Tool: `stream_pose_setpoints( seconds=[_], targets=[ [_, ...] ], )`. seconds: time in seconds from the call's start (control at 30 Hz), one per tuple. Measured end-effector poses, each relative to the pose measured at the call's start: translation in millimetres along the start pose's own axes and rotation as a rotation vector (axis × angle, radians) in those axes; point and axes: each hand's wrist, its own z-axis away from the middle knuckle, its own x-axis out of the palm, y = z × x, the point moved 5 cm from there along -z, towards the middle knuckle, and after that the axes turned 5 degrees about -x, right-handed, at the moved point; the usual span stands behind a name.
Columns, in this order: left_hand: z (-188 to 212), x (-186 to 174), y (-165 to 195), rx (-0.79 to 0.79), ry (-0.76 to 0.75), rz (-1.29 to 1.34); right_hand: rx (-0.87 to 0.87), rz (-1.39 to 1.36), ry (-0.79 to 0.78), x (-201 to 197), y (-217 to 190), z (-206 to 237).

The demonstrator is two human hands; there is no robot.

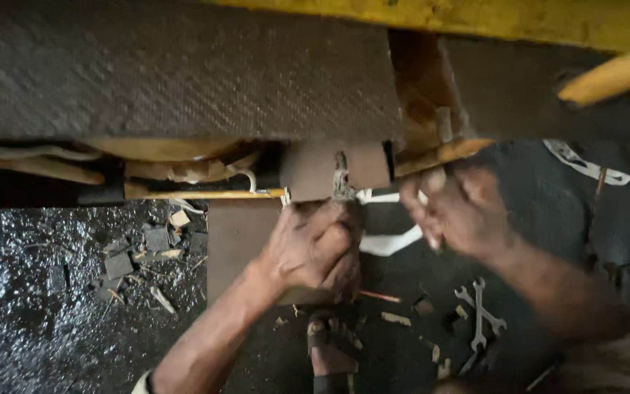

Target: The person kneels on the workshop floor and ties white flat cord around wooden rods on a machine frame, pulling the cord tight and knotting it by hand. They occasionally use a small knife to trim the cord, then continue tying more knots along the frame.

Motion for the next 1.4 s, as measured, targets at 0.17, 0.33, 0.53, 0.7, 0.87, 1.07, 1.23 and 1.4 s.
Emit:
stream_pose_setpoints(
  seconds=[0.17, 0.33, 0.53, 0.7, 0.87, 1.07, 1.23, 1.4],
  targets=[
    [5.6, 4.6, -6.5, -0.089, 0.075, -0.021, -0.055, 0.100, 0.119, -2.3, -11.0, 2.3],
    [6.9, 9.6, 22.3, -0.573, 0.396, 0.563, -0.594, 0.598, 0.055, 57.2, -2.7, 51.3],
    [1.6, 22.3, 37.8, -0.965, 0.686, 1.411, -0.537, 0.857, 0.279, 82.1, 117.4, 101.8],
    [-1.5, 16.7, 36.7, -1.217, 0.631, 1.002, -0.300, 1.011, 0.068, 55.3, 203.3, 71.2],
    [-3.7, 23.4, 28.8, -1.301, 0.501, 0.970, -0.313, 1.212, -0.111, 55.1, 227.7, 34.8],
    [-15.4, 22.8, 23.8, -1.004, 0.410, 0.596, -0.332, 1.085, -0.205, 50.4, 229.8, 9.6],
    [-19.3, 12.7, 29.2, -0.866, 0.316, 0.055, -0.206, 0.942, -0.318, 43.8, 226.7, -1.4],
    [-9.6, 27.2, 16.1, -1.110, 0.368, 0.405, 0.228, 0.517, -0.409, 14.4, 213.5, 3.2]
  ],
)
